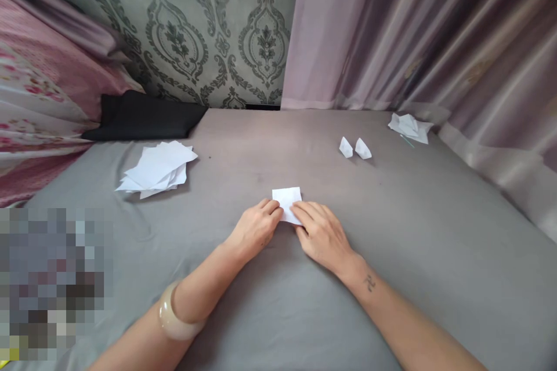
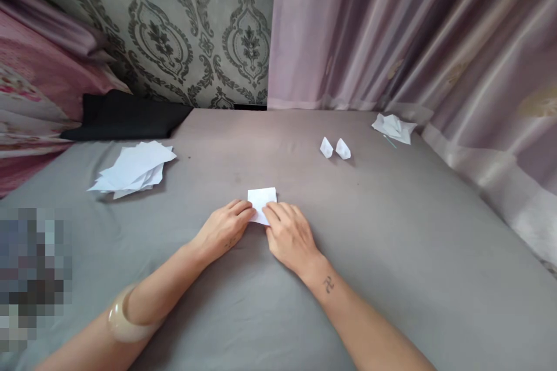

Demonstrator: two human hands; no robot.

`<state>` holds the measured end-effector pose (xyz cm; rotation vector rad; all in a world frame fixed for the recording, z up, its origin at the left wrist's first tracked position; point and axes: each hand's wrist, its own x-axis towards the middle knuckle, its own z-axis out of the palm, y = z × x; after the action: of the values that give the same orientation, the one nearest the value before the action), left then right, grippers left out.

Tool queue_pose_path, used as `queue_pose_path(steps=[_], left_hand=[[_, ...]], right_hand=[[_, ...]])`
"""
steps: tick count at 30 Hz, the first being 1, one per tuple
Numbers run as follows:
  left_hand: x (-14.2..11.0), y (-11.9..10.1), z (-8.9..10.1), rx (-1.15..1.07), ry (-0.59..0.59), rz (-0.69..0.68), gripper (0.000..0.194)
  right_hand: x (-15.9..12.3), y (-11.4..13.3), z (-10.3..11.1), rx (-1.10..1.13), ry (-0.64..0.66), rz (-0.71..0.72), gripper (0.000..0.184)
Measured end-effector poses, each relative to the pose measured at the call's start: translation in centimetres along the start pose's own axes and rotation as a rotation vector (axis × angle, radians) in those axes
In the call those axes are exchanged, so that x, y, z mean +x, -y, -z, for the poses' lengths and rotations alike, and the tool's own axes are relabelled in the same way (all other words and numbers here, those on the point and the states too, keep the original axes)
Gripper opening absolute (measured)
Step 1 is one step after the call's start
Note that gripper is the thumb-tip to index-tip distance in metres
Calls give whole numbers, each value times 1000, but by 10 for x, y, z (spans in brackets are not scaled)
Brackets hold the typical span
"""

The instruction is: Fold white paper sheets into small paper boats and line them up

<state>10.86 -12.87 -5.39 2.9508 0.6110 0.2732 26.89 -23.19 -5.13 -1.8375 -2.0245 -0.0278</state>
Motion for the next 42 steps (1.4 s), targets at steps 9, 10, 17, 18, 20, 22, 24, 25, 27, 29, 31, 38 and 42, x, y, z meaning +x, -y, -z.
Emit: queue_pose_path(steps=[9,10,17,18,20,22,24,25,27,29,31,38,42], left_hand=[[-2,3,-5,-247,-156,120,21],[-1,3,-5,-263,-179,154,19],[2,1,-10,-363,-240,404,18],[2,1,-10,-372,-248,423,19],[3,1,-12,-387,-270,448,21],[4,2,-14,-399,-289,459,21],[5,4,-15,-409,-297,468,22],[5,4,-16,-411,-298,470,22],[5,5,-16,-407,-294,471,22],[5,4,-16,-400,-287,468,21],[5,3,-15,-394,-284,470,20],[5,1,-7,-484,-246,542,18],[4,6,-5,-527,-192,498,6]], right_hand=[[-2,-18,1,93,17,-65,33],[-2,-19,1,112,15,-76,31],[7,-28,-10,254,-86,-200,19],[9,-28,-12,267,-98,-227,18],[12,-29,-16,280,-114,-278,17],[14,-29,-18,276,-123,-315,18],[15,-28,-19,265,-132,-332,19],[15,-27,-20,262,-136,-335,19],[15,-27,-20,261,-137,-345,20],[16,-26,-19,268,-129,-359,21],[17,-26,-19,278,-123,-374,21],[17,-29,-21,338,-116,-402,20],[13,-36,-22,472,-100,-357,11]])
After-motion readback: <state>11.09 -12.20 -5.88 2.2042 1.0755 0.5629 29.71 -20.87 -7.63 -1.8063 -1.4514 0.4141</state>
